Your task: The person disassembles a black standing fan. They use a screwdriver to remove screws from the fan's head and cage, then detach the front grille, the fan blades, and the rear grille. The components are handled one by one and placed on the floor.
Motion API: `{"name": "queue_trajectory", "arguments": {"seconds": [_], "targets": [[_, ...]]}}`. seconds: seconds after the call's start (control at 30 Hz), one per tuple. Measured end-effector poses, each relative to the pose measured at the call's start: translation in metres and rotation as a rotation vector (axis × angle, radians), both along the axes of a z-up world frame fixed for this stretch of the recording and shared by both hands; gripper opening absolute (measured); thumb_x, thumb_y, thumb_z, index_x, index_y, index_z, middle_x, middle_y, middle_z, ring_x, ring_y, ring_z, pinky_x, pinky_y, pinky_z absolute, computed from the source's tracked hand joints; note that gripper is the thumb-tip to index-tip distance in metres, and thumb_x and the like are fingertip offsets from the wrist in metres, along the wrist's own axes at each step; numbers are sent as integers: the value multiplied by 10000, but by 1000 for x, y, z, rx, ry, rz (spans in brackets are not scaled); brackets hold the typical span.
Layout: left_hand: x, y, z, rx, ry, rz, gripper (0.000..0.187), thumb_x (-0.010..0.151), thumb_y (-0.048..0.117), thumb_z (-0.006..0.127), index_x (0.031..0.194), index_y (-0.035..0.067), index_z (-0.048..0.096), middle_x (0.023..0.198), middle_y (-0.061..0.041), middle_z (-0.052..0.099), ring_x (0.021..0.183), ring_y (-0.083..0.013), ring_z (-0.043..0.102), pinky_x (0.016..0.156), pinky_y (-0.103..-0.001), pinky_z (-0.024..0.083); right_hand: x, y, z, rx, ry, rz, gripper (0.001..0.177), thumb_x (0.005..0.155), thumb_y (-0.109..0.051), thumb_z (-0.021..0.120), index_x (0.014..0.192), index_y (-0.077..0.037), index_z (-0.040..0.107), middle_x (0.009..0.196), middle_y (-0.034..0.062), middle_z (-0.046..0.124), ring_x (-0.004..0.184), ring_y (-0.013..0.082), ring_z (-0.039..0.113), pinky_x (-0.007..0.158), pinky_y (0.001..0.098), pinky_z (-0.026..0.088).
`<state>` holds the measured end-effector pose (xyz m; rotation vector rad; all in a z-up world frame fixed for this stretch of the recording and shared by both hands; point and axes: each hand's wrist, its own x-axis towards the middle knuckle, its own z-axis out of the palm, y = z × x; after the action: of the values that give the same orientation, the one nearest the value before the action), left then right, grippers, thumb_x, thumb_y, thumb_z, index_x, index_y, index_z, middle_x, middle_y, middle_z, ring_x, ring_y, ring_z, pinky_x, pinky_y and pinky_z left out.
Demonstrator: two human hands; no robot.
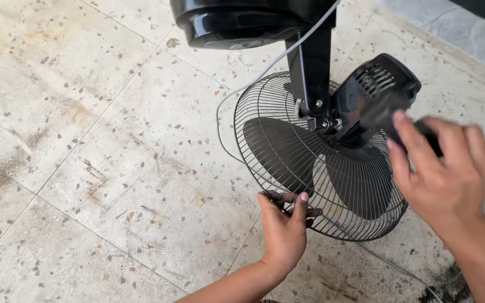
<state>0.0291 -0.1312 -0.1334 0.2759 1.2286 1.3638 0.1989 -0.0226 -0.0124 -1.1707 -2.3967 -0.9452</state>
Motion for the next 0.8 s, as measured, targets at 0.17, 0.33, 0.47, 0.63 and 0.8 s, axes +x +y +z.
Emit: {"name": "queue_trajectory", "arguments": {"seconds": [0.17, 0.33, 0.47, 0.63, 0.8], "targets": [[2, 3, -2, 165, 125, 52, 379, 971, 108, 694, 1100, 20, 348, 1040, -174, 632, 749, -193, 711, 602, -302, 602, -34, 10, -17, -257, -404, -137, 479, 914, -274, 691, 1351, -77, 718, 900, 84, 676, 708, 187, 665, 474, 311, 518], [-4, 0, -12, 176, 121, 71, 365, 991, 99, 693, 1092, 9, 354, 1058, -140, 611, 820, -160, 694, 636, -301, 603, -2, -10, 8, -489, -156, -318, 399, 978, -283, 711, 1363, -175, 709, 927, 22, 674, 675, 151, 611, 574, 321, 521], [-10, 7, -2, 91, 143, 47, 376, 947, 104, 706, 1055, 6, 361, 984, -138, 634, 734, -172, 704, 542, -296, 572, -31, 22, -14, -416, -220, 26, 445, 793, -258, 767, 1234, -307, 742, 1077, -44, 725, 888, 152, 630, 697, 388, 482], [-23, 17, 18, 168, 121, 50, 370, 943, 92, 699, 1070, 7, 362, 985, -125, 643, 773, -159, 695, 593, -288, 621, -24, 21, -12, -170, -453, -142, 592, 690, -253, 770, 1262, -397, 722, 1177, -103, 714, 937, 87, 618, 804, 365, 440], [-17, 24, 25, 214, 175, 2, 385, 944, 90, 704, 1067, 2, 351, 973, -100, 612, 765, -152, 690, 598, -281, 623, -6, 32, -17, -412, -88, -83, 427, 918, -265, 785, 1341, -291, 737, 1150, -55, 707, 998, 139, 614, 827, 369, 382]]}}
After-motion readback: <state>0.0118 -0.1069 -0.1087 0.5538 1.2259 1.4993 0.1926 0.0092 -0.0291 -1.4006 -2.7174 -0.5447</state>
